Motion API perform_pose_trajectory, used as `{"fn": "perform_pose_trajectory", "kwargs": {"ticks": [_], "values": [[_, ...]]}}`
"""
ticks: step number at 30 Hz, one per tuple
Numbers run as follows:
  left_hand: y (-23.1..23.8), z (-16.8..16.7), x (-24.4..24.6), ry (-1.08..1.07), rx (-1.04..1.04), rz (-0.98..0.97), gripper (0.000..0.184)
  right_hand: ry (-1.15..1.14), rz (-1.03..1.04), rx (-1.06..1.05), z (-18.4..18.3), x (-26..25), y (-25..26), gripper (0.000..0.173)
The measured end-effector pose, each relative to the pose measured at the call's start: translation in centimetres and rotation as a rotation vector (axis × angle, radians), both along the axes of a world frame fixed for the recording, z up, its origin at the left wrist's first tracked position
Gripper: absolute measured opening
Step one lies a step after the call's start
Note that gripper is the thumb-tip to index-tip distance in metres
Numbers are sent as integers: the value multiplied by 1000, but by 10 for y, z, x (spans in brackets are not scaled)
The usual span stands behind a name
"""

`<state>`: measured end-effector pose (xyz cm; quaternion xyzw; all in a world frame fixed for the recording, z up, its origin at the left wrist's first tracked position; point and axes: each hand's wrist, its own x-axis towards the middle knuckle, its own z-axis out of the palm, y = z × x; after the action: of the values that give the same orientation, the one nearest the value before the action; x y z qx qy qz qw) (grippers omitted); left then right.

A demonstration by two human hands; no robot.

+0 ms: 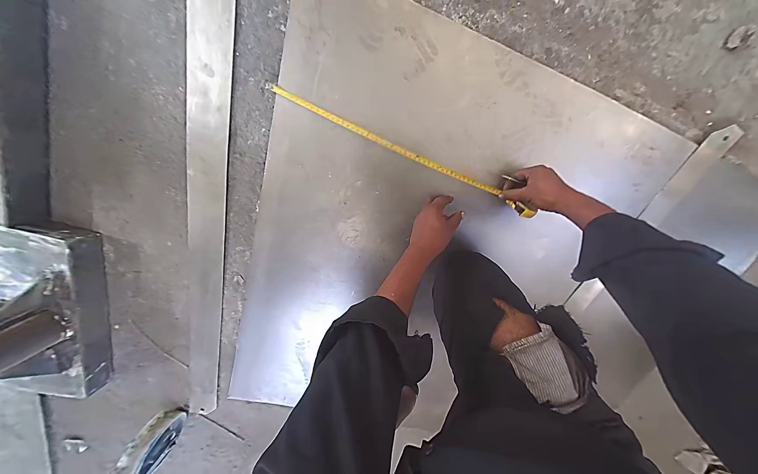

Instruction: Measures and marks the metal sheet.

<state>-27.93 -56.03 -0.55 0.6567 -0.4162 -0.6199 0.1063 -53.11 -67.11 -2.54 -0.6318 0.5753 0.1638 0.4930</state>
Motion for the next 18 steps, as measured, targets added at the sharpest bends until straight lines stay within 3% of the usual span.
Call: {"fn": "perform_pose_trajectory", "kwargs": {"ticks": [3, 6, 12, 18], "values": [[21, 7, 22, 371, 146, 583, 42, -229, -38, 129, 23, 37, 39, 16], [52, 10, 40, 595, 78, 916, 26, -367, -31, 204, 39, 81, 81, 18], [101, 17, 45, 623, 52, 1181, 27, -425, -238, 303, 48, 167, 126, 26], [123, 9, 75, 745, -7, 1315, 24, -316, 14, -9, 54, 172, 122, 35]]}}
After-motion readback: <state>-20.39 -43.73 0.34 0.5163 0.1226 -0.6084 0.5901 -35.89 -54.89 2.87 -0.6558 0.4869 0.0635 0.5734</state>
